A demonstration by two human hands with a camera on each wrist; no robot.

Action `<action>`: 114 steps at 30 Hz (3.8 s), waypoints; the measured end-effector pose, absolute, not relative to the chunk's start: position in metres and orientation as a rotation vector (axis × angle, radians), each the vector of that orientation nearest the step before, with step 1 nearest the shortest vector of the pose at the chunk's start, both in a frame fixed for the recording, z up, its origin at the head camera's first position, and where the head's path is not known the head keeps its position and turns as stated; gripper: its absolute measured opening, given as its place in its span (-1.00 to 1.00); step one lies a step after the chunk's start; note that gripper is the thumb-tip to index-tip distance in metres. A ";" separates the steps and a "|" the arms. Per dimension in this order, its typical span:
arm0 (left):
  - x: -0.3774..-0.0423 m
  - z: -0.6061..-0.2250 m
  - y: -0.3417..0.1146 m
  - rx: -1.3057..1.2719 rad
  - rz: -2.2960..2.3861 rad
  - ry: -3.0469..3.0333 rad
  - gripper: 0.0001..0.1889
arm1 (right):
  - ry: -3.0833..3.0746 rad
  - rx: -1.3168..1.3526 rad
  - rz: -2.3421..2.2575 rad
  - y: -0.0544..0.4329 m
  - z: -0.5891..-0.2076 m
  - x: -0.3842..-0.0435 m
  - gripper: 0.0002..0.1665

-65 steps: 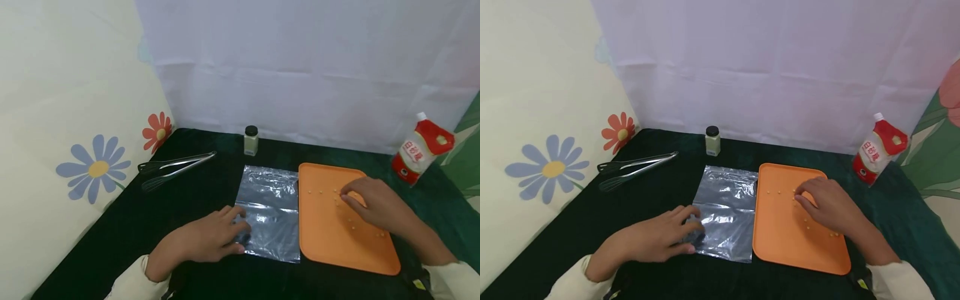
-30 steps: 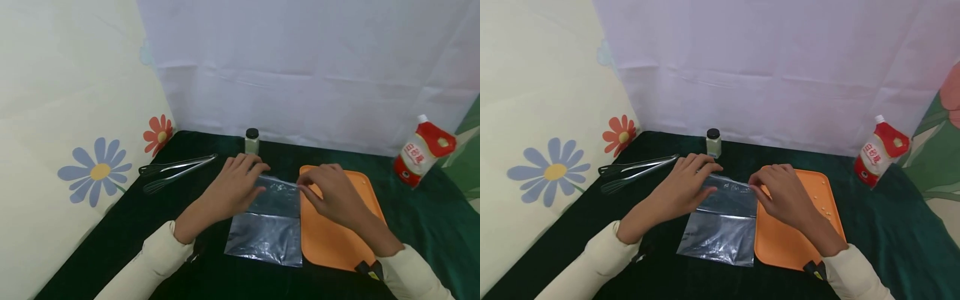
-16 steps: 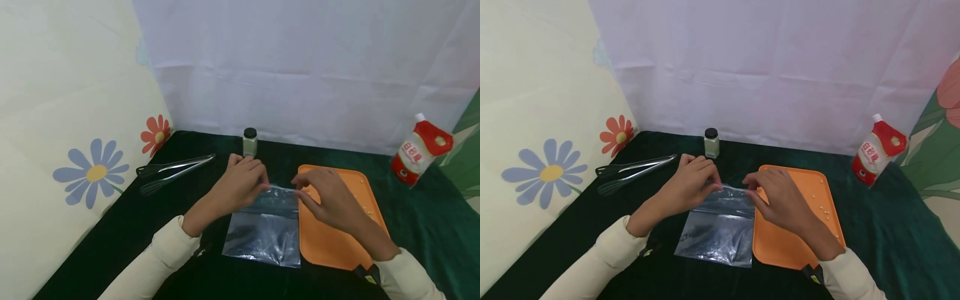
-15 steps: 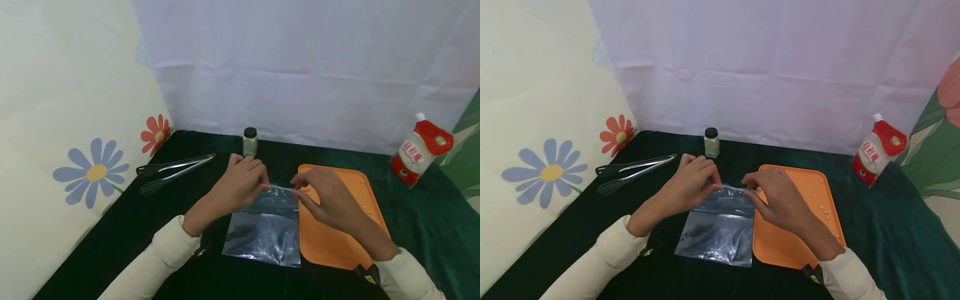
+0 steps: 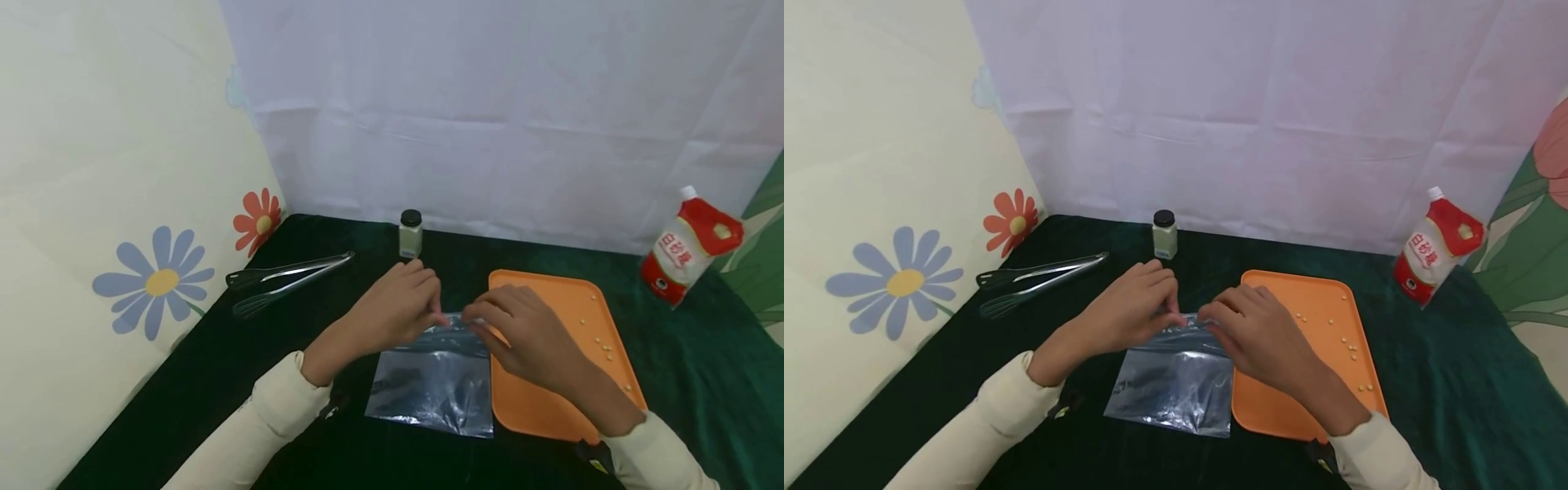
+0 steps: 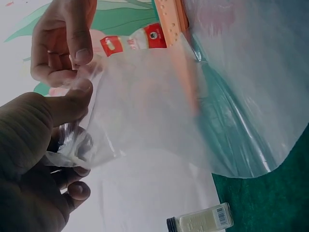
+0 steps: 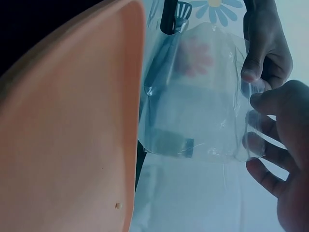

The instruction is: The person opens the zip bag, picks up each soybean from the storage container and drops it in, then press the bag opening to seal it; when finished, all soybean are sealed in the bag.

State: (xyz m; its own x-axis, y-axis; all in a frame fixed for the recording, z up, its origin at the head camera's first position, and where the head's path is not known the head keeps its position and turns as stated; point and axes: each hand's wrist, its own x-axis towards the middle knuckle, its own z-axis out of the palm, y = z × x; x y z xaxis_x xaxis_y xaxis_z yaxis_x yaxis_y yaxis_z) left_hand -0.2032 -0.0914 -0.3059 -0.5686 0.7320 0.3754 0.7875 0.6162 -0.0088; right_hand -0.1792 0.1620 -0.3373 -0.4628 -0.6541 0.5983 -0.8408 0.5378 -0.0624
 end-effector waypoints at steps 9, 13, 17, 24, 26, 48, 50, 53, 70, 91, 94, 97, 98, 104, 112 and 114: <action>-0.203 -0.305 -0.091 -1.282 -0.263 -2.482 -0.63 | -2.251 1.207 0.466 0.161 -0.339 -0.178 -0.74; -0.204 -0.304 -0.090 -1.301 -0.382 -2.489 -0.60 | -2.232 1.191 0.449 0.158 -0.339 -0.178 -0.72; -0.203 -0.305 -0.091 -1.303 -0.496 -2.562 -0.66 | -2.213 1.170 0.452 0.157 -0.339 -0.177 -0.72; -0.199 -0.300 -0.093 -1.314 -0.677 -2.698 -0.86 | -2.208 1.152 0.453 0.159 -0.338 -0.176 -0.82; -0.198 -0.298 -0.093 -1.330 -0.687 -2.695 -0.90 | -2.207 1.157 0.455 0.159 -0.337 -0.176 -0.84; -0.202 -0.297 -0.094 -1.417 -0.976 -2.715 -0.87 | -2.177 1.188 0.376 0.155 -0.336 -0.172 -0.77; -0.203 -0.296 -0.095 -1.441 -0.983 -2.720 -0.87 | -2.164 1.191 0.374 0.155 -0.336 -0.172 -0.75; -0.204 -0.295 -0.096 -1.482 -1.028 -2.734 -0.87 | -2.136 1.198 0.377 0.154 -0.337 -0.171 -0.78; -0.205 -0.294 -0.101 -1.566 -1.136 -2.857 -0.95 | -2.144 1.258 0.408 0.153 -0.336 -0.170 -0.78; -0.200 -0.301 -0.094 -1.168 -1.027 -2.840 -0.90 | -1.837 1.392 0.381 0.133 -0.341 -0.163 -0.75; -0.201 -0.298 -0.098 -1.067 -0.996 -2.869 -0.91 | -1.838 1.414 0.348 0.132 -0.342 -0.160 -0.77; -0.203 -0.296 -0.099 -0.993 -0.948 -2.896 -0.94 | -1.879 1.454 0.326 0.133 -0.343 -0.158 -0.77; -0.204 -0.296 -0.100 -0.959 -0.929 -2.905 -0.95 | -1.891 1.471 0.320 0.134 -0.343 -0.157 -0.77; -0.212 -0.296 -0.106 -0.797 -0.800 -2.900 -0.94 | -1.884 1.572 0.313 0.132 -0.342 -0.148 -0.83; -0.220 -0.298 -0.114 -0.805 -0.826 -2.837 -0.92 | -1.855 1.536 0.236 0.128 -0.341 -0.141 -0.77; -0.220 -0.296 -0.116 -0.846 -0.889 -2.827 -0.92 | -1.877 1.493 0.233 0.129 -0.341 -0.143 -0.76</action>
State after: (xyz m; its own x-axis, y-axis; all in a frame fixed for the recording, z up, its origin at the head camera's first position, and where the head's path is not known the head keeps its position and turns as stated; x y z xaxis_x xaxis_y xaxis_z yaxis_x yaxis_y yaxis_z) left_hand -0.2203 -0.1155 -0.2961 -0.8475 0.4862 0.2132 0.5207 0.6831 0.5121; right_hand -0.1432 0.1288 -0.3413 -0.0741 -0.7771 0.6250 -0.9064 0.3139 0.2828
